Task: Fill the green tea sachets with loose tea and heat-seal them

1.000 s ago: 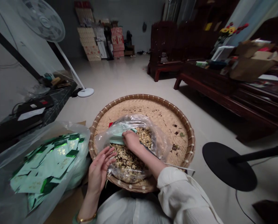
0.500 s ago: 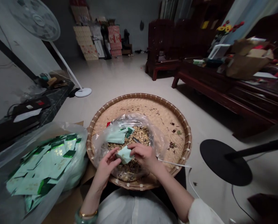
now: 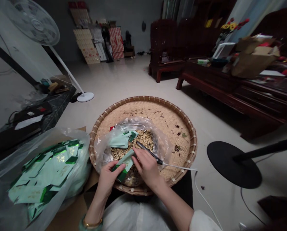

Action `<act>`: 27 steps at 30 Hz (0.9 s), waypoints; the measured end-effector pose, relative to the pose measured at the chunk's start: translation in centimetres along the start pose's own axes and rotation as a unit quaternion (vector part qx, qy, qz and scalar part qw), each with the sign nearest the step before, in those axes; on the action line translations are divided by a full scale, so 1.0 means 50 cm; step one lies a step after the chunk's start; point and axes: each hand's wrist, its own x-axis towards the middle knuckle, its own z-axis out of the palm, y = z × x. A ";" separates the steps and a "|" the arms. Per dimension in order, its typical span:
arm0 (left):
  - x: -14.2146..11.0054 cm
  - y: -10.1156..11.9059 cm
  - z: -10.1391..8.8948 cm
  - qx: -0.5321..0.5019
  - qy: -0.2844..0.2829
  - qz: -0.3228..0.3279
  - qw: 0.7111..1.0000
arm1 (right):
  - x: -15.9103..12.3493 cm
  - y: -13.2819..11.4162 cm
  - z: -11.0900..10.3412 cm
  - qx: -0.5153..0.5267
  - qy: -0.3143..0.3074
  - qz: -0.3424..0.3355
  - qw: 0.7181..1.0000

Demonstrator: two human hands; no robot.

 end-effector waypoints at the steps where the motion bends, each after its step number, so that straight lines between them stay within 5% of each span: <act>1: -0.002 0.000 0.002 -0.013 -0.003 -0.005 1.000 | -0.001 -0.001 0.002 -0.013 0.015 -0.016 1.000; 5: -0.009 -0.003 0.008 -0.055 -0.012 -0.026 0.998 | -0.002 -0.004 0.009 -0.013 0.050 -0.040 0.998; 8: -0.010 -0.003 0.010 -0.058 -0.013 -0.026 0.998 | -0.001 -0.005 0.013 0.007 0.066 0.011 0.998; 11: -0.009 -0.002 0.012 -0.045 -0.003 -0.009 0.999 | 0.001 -0.008 0.016 0.018 0.073 0.068 0.995; 20: -0.010 -0.004 0.016 -0.005 -0.017 0.091 0.996 | 0.000 -0.007 0.030 0.040 0.065 0.110 0.991; 27: -0.009 -0.003 0.016 0.003 -0.023 0.106 0.994 | 0.013 -0.014 0.022 0.092 0.061 0.102 0.989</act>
